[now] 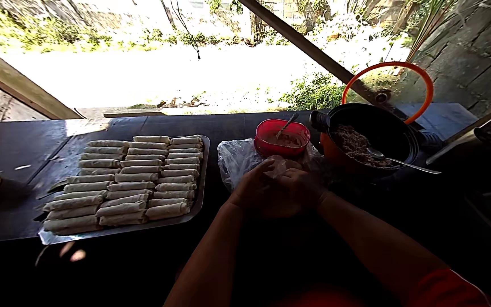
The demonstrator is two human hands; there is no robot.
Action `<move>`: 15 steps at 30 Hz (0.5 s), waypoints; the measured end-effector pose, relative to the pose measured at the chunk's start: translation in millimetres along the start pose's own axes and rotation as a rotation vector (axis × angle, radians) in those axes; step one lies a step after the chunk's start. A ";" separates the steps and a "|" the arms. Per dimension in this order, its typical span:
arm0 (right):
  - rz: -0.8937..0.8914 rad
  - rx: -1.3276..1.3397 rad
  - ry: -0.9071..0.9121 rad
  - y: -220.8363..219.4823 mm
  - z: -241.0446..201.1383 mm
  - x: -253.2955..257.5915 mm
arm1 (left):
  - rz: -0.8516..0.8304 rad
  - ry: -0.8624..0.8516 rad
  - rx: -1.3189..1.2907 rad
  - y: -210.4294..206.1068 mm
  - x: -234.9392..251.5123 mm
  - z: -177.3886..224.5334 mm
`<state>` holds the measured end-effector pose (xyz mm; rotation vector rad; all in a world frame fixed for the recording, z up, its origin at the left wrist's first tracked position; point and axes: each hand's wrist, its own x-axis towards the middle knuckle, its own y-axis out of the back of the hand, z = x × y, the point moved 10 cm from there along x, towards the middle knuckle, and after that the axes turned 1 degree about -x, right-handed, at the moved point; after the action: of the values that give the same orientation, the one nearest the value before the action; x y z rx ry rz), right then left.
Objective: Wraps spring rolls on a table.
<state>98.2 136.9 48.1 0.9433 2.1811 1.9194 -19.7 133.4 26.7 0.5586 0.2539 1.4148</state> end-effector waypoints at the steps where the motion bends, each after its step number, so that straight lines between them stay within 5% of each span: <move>1: -0.030 -0.003 0.001 -1.0 -1.7 1.3 | 0.000 -0.012 0.025 5.4 -4.0 -1.0; 15: -0.308 -0.100 -0.047 -16.3 -12.9 9.5 | 0.119 -0.041 0.615 31.6 -32.5 4.5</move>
<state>78.4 130.0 38.8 0.5890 2.0412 1.8206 -49.8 102.5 41.4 1.1185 0.6411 1.4315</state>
